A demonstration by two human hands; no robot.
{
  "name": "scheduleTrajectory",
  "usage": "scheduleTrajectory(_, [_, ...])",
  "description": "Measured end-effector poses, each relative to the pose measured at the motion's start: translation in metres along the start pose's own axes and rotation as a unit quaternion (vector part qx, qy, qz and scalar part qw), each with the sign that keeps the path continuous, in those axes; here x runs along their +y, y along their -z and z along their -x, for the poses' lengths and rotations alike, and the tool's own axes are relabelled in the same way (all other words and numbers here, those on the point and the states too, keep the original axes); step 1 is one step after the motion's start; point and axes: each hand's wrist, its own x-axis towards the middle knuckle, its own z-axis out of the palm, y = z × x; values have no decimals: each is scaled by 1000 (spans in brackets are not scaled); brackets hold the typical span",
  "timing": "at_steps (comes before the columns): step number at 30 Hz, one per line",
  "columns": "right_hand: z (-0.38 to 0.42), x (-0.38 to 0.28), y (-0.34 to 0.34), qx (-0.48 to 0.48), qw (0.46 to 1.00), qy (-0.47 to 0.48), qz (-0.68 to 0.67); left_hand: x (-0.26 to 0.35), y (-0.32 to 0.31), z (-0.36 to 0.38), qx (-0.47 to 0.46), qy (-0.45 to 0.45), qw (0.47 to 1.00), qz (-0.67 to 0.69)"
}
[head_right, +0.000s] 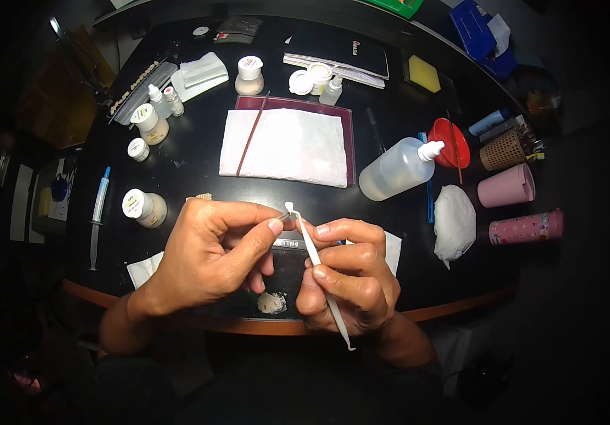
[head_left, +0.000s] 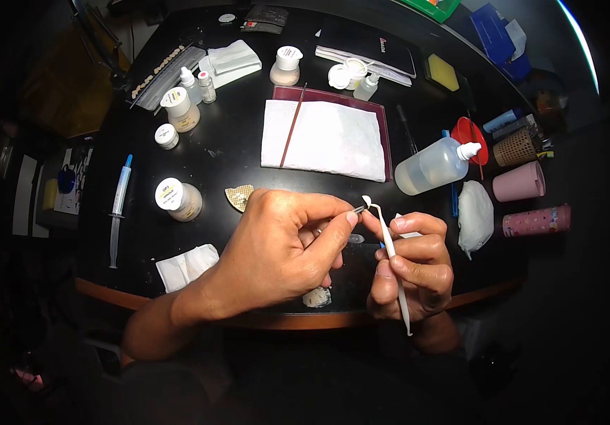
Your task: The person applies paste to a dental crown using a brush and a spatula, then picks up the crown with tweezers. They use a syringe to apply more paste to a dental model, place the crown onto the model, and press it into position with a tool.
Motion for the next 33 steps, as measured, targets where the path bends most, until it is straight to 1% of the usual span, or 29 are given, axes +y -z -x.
scheduleTrajectory(10, [-1, -4, 3, -17, 1000, -9, 16, 0, 0, 1, 3, -4, 1000, -5])
scheduleTrajectory(33, [-1, -4, 2, -10, 1000, -7, 15, 0, -1, 1, 4, 3, 1000, -8])
